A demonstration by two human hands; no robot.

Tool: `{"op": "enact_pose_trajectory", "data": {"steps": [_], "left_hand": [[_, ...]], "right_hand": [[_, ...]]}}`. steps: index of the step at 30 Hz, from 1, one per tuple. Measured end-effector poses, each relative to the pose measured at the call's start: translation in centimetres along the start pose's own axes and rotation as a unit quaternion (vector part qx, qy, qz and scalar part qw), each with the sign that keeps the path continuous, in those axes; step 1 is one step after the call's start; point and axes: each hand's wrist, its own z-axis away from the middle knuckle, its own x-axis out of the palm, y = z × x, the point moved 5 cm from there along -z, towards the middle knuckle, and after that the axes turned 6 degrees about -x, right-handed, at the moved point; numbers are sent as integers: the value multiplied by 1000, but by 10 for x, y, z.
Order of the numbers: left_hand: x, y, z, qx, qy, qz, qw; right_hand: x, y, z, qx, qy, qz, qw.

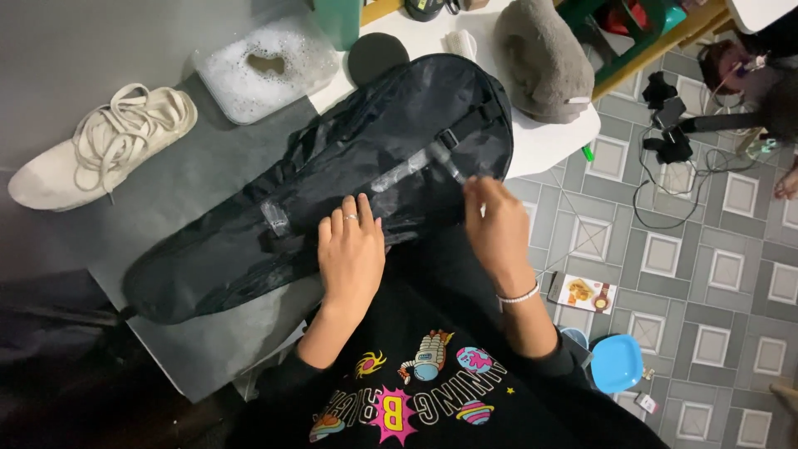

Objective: The person scrubs a black bag with a toothbrush and a white cleaning paste, then wipes the bag with a gray cloth. The person repeats the scrubbing and wiping process on different sections of the bag.

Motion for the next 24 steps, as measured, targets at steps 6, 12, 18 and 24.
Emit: {"op": "enact_pose_trajectory", "data": {"steps": [6,12,18,24], "left_hand": [[0,2,1,0,20,4,1000],[-3,0,0,2,26,-11,1000],[-5,-5,1,9,36,32,999],[-6,-12,7,11,53,48,997]], "right_hand": [[7,10,11,50,-20,-1,999],[10,7,7,67,-36,-20,997],[34,-22,21,25,-67,-76,995],[25,-26,17,9,-66,-14,998]]}}
